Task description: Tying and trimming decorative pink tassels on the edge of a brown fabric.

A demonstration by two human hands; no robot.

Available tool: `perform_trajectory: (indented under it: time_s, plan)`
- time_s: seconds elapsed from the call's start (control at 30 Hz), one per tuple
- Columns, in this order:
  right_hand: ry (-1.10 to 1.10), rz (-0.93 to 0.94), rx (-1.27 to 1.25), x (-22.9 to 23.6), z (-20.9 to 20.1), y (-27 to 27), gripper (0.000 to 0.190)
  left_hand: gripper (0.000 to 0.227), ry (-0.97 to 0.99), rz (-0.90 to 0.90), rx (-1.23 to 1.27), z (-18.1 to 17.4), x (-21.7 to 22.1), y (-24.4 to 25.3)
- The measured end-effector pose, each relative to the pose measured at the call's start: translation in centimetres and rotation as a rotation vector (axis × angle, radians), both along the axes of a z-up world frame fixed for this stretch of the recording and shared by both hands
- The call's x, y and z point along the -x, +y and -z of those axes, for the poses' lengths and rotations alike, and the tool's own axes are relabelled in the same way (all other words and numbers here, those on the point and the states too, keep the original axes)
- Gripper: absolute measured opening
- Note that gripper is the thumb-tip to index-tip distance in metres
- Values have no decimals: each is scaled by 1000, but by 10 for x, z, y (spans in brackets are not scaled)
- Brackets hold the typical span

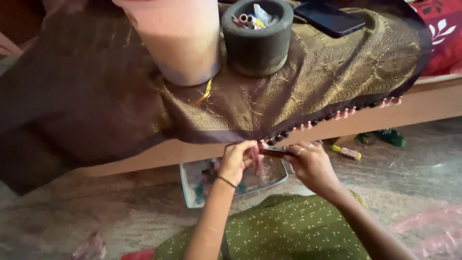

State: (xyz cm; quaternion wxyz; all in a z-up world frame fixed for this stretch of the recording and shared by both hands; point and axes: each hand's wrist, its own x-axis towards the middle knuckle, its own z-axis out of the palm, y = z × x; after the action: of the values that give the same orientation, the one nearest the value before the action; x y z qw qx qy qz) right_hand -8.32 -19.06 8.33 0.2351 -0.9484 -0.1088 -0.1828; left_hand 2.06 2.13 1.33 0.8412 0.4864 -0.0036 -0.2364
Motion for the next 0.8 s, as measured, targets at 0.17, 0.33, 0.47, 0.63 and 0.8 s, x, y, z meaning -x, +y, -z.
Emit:
perform_trajectory:
  time_s: [0.17,0.33,0.47,0.63,0.8]
  plan:
    - [867,167,-778,-32,36,-26,25,25,-267,-79,-66,-19,19,1]
    - [943,-5,-1425,-58,51,-30,29,31,-376,-97,-306,-7,18,4]
    - [968,-192,-1344,-56,47,-30,30,22,-346,-85,-177,-8,18,5]
    - [1060,-288,-1129,-55,61,-36,32,25,-294,-22,-121,-7,17,5]
    - [1177,-424,-704,20,97,-41,20,25,-550,-89,-210,-39,48,-1]
